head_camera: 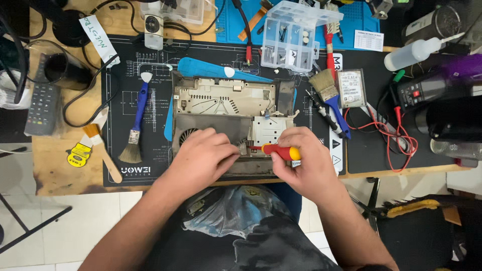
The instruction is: The person uses a screwdriver to remove screws from a disassembled electronic device on a workbench. They then lift and set aside a metal cover, exposing the internal components including a fan and circuitry.
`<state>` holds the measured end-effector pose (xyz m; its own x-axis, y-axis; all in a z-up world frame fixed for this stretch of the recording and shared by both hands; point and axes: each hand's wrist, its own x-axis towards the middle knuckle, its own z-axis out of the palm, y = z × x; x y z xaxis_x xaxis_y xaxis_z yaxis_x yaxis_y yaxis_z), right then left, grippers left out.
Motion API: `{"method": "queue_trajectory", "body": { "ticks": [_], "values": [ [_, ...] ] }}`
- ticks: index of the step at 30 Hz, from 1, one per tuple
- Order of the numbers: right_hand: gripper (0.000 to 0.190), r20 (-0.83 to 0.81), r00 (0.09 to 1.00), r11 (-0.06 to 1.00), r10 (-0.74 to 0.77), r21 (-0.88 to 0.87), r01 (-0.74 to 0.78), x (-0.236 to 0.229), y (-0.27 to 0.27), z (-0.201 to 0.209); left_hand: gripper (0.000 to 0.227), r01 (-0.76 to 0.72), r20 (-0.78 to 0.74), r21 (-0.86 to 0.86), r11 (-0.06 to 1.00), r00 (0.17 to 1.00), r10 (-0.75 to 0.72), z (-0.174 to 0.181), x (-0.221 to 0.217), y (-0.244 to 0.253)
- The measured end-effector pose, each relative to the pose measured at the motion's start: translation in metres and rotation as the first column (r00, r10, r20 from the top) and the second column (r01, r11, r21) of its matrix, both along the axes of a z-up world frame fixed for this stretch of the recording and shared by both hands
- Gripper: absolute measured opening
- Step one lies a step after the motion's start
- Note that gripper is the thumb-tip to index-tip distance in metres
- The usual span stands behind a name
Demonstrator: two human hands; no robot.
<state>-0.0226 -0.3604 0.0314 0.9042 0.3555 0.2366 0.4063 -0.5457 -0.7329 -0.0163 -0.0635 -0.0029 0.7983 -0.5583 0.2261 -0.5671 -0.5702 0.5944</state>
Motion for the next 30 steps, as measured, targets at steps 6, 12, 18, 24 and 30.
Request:
{"method": "queue_trajectory", "body": {
  "ticks": [6, 12, 18, 24, 30],
  "values": [
    [0.032, -0.019, 1.000, 0.999, -0.009, 0.042, 0.010, -0.003, -0.004, 0.004, 0.008, -0.190, -0.075, -0.025, 0.981, 0.979, 0.188, -0.014, -0.016, 0.023],
    [0.032, 0.010, 0.999, 0.997, 0.050, 0.064, -0.051, -0.003, 0.004, -0.003, 0.002, -0.340, -0.070, -0.105, 0.934, 0.940, 0.334, -0.043, -0.037, 0.029],
    [0.025, 0.014, 0.996, 0.994, 0.091, 0.060, -0.091, -0.005, 0.026, -0.008, 0.003, -0.335, -0.046, -0.179, 0.925, 0.942, 0.332, -0.028, -0.034, 0.025],
    [0.022, 0.015, 0.993, 0.993, 0.116, 0.007, -0.116, -0.004, 0.026, -0.020, 0.006, -0.327, -0.053, -0.214, 0.920, 0.945, 0.323, -0.025, -0.034, 0.024],
    [0.023, 0.008, 0.993, 0.993, 0.117, 0.032, -0.117, -0.005, 0.030, -0.017, 0.003, -0.330, -0.019, -0.197, 0.923, 0.943, 0.333, -0.031, -0.033, 0.025]
  ]
}}
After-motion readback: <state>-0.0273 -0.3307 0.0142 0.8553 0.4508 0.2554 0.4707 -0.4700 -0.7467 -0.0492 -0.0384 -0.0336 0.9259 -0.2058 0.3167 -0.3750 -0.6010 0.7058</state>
